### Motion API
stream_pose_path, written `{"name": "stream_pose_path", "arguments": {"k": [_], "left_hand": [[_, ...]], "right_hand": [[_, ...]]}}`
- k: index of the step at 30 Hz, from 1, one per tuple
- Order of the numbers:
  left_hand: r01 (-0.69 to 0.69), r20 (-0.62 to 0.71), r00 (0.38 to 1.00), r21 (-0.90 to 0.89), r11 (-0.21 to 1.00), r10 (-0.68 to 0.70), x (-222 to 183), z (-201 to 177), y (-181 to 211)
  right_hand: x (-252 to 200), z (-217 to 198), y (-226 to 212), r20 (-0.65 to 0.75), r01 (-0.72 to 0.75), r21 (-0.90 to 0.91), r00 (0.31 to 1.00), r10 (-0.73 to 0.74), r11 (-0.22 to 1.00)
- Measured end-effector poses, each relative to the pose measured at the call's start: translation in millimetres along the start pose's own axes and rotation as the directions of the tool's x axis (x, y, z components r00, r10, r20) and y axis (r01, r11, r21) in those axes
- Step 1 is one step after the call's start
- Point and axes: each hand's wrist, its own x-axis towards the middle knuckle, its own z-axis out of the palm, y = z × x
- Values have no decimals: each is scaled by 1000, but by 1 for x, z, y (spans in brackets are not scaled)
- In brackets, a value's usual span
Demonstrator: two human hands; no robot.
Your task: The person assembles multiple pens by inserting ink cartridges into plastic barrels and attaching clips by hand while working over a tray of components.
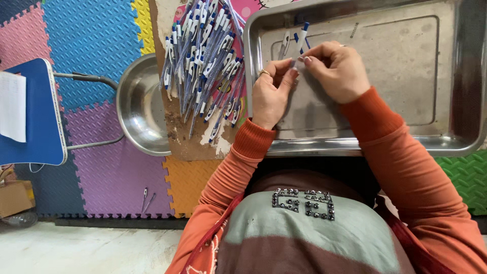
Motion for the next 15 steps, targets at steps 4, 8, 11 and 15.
{"name": "stream_pose_path", "arguments": {"k": [4,8,11,15], "left_hand": [[10,81,997,73,997,-16,1,-2,1],[-111,119,989,187,976,90,0,1,-6],[-190,137,977,237,953,161,1,3,-15],[-185,220,966,212,960,137,0,3,-13]], "right_hand": [[-1,-18,-5,10,-182,355,982,191,917],[9,-7,17,-33,-216,591,956,291,777],[13,-3,31,-64,-135,712,965,256,689],[18,-5,36,-150,-50,745,959,239,665]]}}
